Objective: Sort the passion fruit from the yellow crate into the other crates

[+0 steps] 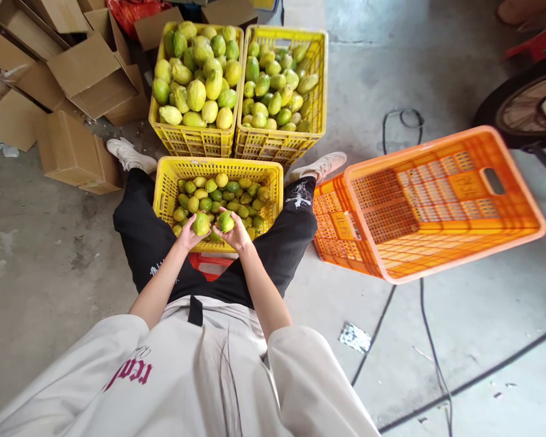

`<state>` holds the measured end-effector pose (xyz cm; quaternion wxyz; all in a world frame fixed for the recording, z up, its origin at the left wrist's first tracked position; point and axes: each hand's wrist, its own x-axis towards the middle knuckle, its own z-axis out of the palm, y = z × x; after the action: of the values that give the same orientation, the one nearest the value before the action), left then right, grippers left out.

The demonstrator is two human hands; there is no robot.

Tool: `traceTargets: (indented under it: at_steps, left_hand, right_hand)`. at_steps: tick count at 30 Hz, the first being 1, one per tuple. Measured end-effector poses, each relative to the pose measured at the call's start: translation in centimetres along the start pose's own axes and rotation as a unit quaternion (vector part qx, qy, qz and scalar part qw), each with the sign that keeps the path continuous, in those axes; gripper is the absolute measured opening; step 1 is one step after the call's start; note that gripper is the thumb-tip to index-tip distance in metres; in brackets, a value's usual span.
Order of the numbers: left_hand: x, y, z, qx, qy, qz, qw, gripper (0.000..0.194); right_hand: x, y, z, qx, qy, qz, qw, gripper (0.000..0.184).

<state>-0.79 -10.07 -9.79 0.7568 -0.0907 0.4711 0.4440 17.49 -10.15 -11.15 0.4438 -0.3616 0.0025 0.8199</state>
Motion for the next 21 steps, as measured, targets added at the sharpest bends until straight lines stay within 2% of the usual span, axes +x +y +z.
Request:
traceTargets:
  at_steps: [5, 10, 13, 17, 21]
  left_hand:
    - [0.04, 0.04, -0.24, 0.004, 0.017, 0.006, 1.000, 0.020]
    - [0.11, -0.11, -0.07, 0.031, 0.016, -0.022, 0.999, 0.014]
    - [0.00, -0.08, 0.16, 0.028, 0.009, -0.028, 0.999, 0.020]
    - [-0.23, 0.18, 0.44, -0.034, -0.003, -0.026, 0.999, 0.041]
    - [-0.16, 0.31, 0.41, -0.045, 0.013, -0.025, 0.999, 0.040]
  right_hand:
    - [-0.09, 0.06, -0.23, 0.002, 0.010, -0.010, 1.000, 0.035]
    - [0.00, 0.12, -0.01, -0.007, 0.018, -0.005, 1.000, 0.032]
    - [-0.15, 0.02, 0.25, -0.012, 0.007, -0.015, 1.000, 0.034]
    - [-0.49, -0.18, 0.56, 0.001, -0.029, -0.029, 0.999, 0.043]
    - [-0.37, 0.00, 0.41, -0.012, -0.070, -0.037, 0.997, 0.051]
